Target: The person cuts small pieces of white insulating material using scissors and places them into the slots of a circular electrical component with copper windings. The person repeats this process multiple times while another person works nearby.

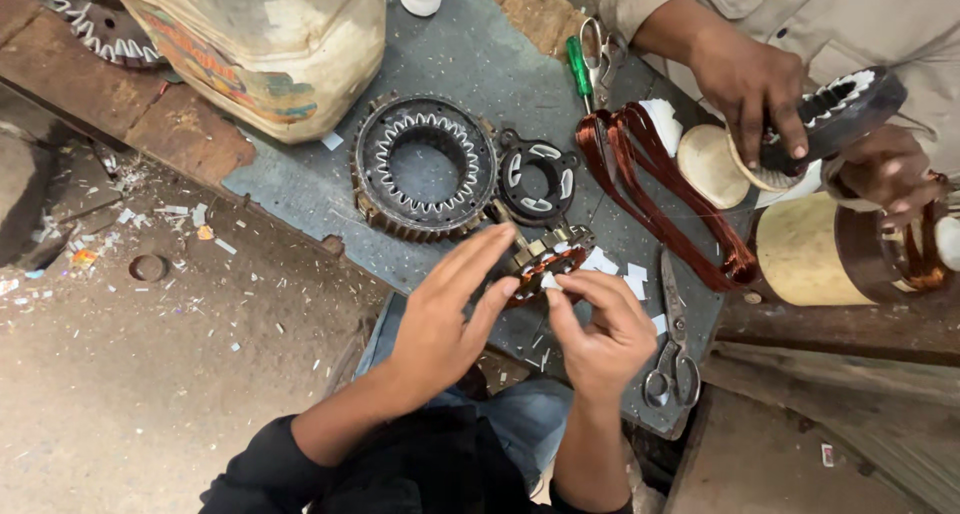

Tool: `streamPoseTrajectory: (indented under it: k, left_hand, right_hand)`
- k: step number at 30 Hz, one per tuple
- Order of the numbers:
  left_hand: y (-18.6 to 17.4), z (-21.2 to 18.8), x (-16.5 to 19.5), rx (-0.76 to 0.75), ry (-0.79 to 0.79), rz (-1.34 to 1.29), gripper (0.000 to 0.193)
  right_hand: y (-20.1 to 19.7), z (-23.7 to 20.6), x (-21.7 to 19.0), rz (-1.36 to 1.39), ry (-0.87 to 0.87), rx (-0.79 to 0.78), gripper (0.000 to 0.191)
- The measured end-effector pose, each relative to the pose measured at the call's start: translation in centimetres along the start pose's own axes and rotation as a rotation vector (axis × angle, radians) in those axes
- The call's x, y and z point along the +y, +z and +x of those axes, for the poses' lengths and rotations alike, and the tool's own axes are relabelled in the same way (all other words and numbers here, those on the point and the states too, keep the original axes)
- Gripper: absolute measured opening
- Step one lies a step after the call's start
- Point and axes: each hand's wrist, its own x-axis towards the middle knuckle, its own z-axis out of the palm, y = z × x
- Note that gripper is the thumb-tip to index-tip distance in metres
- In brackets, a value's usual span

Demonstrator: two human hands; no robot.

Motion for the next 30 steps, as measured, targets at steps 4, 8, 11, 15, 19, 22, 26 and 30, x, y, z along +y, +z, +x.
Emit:
streamPoseTrajectory:
  k: [4,8,11,15,19,22,26,30]
  left_hand:
    - [1.2,0.1,-1.8,-0.095,-0.278,-0.465,0.033]
    - [2.6,-0.4,-3.5,-0.103,-0.339,-0.789,0.034]
    - [3.1,-0.5,-4.1,-0.093,-0.345,-0.910,0.033]
    - [4.1,-0.7,-4.1,-0.078,-0.439,-1.042,0.035]
    - [5.0,-0.9,-4.0,-0.018,-0.398,-1.094,0.033]
    - [5.0,-0.8,-4.1,-0.048,-0.420,-1.046,0.035]
    - [5.1,-0.4,-3.9,-0.054,-0.441,-1.018,0.035]
    - [5.1,-0.4,-3.5,-0.052,-0.431,-0.992,0.037]
  right_hand:
    - [1.0,0.9,-0.4,-0.141,0.022,0.019,0.023]
    - [1.4,1.6,-0.1,-0.203,-0.007,-0.012,0.022]
    - [2.1,1.5,0.1,-0.129,0.030,0.026,0.021]
    - [2.9,1.2,0.3,-0.035,0.078,0.078,0.021]
    - [3.1,0.8,0.4,-0.180,0.040,0.083,0.021]
    - [3.1,0.9,0.7,-0.107,0.113,0.118,0.021]
    - [2.9,1.2,0.7,-0.114,0.116,0.134,0.024]
    - [2.9,1.4,-0.1,-0.023,0.090,0.179,0.031]
